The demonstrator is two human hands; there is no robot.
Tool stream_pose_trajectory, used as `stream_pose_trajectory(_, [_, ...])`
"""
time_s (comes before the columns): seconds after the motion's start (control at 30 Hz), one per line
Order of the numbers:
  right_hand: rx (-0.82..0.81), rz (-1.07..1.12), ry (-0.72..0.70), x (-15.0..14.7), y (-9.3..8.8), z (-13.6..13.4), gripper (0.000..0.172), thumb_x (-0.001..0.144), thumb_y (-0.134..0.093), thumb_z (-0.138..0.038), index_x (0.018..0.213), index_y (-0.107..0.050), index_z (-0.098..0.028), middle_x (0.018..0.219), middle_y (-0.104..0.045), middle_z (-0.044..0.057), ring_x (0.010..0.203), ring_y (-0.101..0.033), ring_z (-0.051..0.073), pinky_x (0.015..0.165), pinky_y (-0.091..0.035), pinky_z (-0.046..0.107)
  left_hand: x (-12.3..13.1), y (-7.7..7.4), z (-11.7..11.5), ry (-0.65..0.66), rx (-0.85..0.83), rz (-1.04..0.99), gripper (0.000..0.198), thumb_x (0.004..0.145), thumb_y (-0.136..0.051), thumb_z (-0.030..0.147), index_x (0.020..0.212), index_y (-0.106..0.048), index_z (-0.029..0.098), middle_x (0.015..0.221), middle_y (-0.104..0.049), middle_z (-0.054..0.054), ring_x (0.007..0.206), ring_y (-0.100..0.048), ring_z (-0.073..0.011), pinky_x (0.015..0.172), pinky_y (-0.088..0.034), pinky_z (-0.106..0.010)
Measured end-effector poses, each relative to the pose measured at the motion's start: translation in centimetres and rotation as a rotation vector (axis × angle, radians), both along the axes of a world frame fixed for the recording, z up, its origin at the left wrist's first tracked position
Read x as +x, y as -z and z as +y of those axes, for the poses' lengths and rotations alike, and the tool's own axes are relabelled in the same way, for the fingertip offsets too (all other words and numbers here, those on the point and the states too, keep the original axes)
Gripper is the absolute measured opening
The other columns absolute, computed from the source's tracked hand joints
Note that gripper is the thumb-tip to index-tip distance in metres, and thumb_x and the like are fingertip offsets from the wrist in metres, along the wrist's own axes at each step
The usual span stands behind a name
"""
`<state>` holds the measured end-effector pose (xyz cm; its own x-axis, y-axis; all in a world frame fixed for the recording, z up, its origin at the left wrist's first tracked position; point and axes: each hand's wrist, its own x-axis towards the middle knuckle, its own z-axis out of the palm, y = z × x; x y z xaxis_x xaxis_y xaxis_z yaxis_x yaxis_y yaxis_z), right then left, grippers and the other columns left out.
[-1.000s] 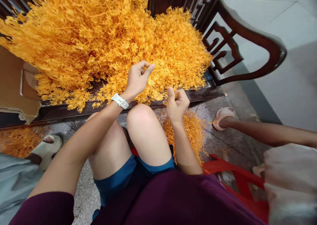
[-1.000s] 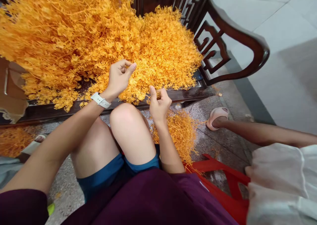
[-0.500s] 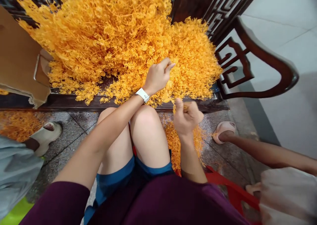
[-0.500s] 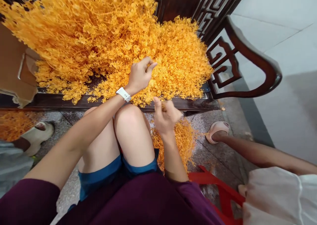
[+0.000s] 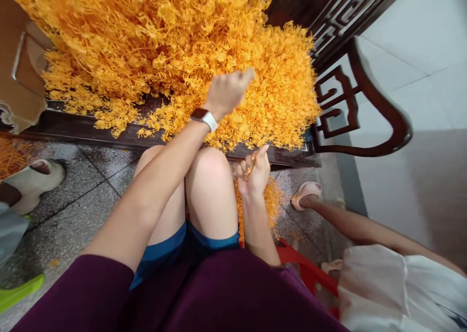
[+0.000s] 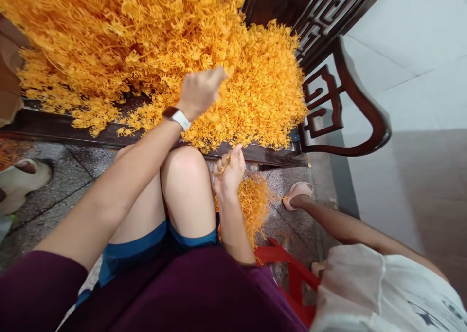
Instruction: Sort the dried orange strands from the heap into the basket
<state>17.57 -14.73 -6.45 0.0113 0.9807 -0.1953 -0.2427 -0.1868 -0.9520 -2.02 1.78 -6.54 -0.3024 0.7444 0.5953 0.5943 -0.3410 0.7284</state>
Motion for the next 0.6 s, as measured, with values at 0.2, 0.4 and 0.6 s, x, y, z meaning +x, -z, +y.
stream_pose_trajectory(0.2, [-0.024, -0.29, -0.282, 4.5, 1.1, -3.9, 0.055, 0.093, -0.071, -0.06, 0.067, -0.04, -0.023, 0.054, -0.035, -0.008, 0.046, -0.027, 0.009, 0.043, -0.024, 0.025, -9.2, 1.1, 0.5, -0.207, 0.032, -0.02, 0.059, 0.092, -0.04, 0.087, 0.079, -0.048, 0.029, 0.057, -0.036, 0.001, 0.057, -0.032, -0.0184, 0.061, -0.03, -0.038])
stream_pose_trajectory(0.4, [0.307, -0.577, -1.041, 6.2, -4.7, 1.3, 0.042, 0.097, -0.07, -0.05, 0.069, -0.059, -0.021, 0.065, -0.051, -0.002, 0.061, -0.044, 0.012, 0.057, -0.037, 0.027, -6.0, -1.9, -2.3, -0.084, 0.143, -0.183, 0.042, 0.099, -0.052, 0.068, 0.072, -0.045, 0.035, 0.057, -0.039, -0.002, 0.052, -0.031, -0.0217, 0.057, -0.019, -0.042])
stream_pose_trajectory(0.6, [0.549, -0.665, -0.157, 5.5, -4.3, 16.1, 0.062, 0.095, -0.051, -0.077, 0.127, -0.068, -0.027, 0.129, -0.062, 0.013, 0.118, -0.063, 0.029, 0.092, -0.056, 0.047, -4.3, -2.6, -2.7, -0.054, 0.151, -0.278, 0.061, 0.092, -0.042, 0.085, 0.079, -0.047, 0.026, 0.059, -0.028, 0.003, 0.057, -0.027, -0.0129, 0.056, -0.019, -0.035])
